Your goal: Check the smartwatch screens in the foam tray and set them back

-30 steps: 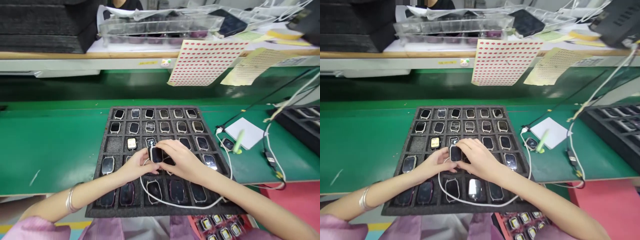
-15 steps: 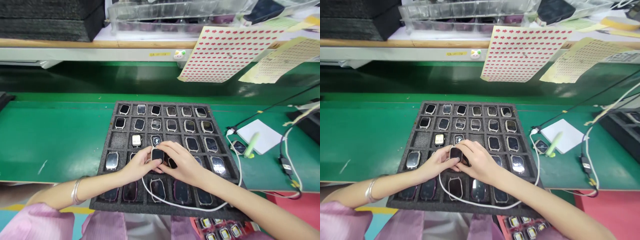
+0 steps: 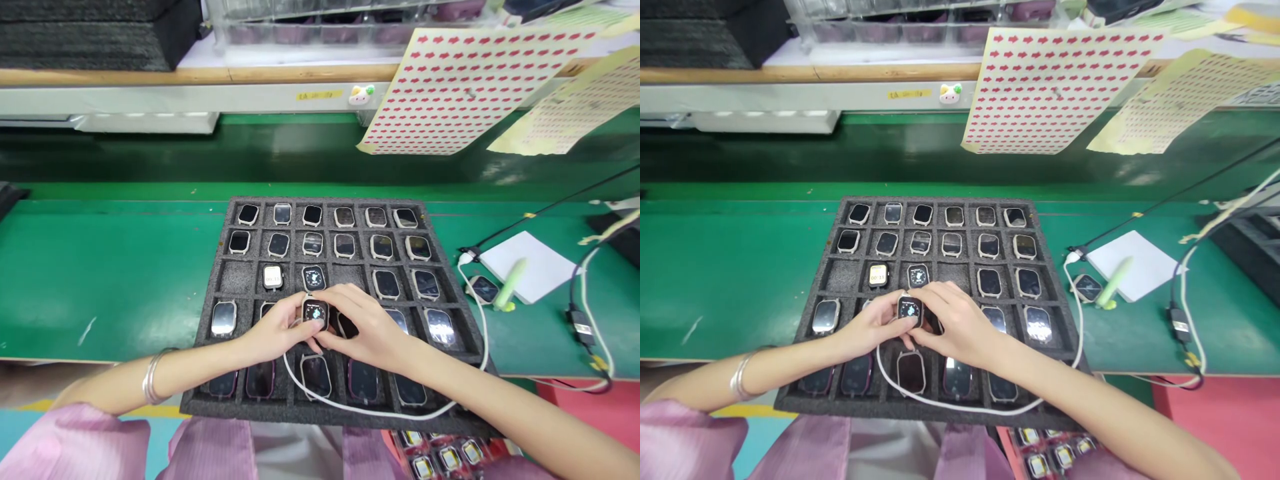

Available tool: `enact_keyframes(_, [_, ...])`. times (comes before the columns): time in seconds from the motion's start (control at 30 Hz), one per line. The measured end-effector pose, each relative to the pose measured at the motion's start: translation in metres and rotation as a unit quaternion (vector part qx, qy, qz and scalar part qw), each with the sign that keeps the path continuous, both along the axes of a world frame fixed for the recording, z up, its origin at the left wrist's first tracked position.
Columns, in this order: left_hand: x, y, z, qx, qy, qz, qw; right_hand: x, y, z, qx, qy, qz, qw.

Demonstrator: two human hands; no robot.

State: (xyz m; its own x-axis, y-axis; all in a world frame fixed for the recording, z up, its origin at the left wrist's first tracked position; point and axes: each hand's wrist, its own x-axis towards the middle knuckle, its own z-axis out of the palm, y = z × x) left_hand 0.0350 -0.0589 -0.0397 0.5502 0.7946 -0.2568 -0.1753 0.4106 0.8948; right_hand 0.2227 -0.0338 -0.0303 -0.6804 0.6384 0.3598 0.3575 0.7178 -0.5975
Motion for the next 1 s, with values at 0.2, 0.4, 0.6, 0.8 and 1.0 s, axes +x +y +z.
enact_keyframes(0.2, [0.001, -0.001, -0.002, 0.008, 0.007, -0.003, 1.0, -0.001, -0.002, -0.002, 0.003, 0.004, -0.001, 1.0])
enact_keyframes(0.4, [-0.001, -0.005, -0.003, 0.02, 0.088, -0.046, 0.995, 0.009, 0.013, 0.015, -0.086, 0.017, 0.016, 0.996])
enact_keyframes(0.6, [0.002, -0.007, -0.003, 0.015, 0.064, -0.047, 0.997, 0.036, 0.041, 0.015, -0.031, -0.069, -0.093, 0.993])
enact_keyframes(0.8, [0.006, -0.001, 0.012, -0.017, 0.078, -0.053, 0.995, 0.065, 0.032, 0.03, 0.073, -0.273, -0.098, 0.954])
enact_keyframes(1.0, [0.029, 0.014, 0.026, -0.079, 0.045, -0.063, 0.994, 0.091, 0.036, 0.034, 0.047, -0.354, -0.09, 0.93])
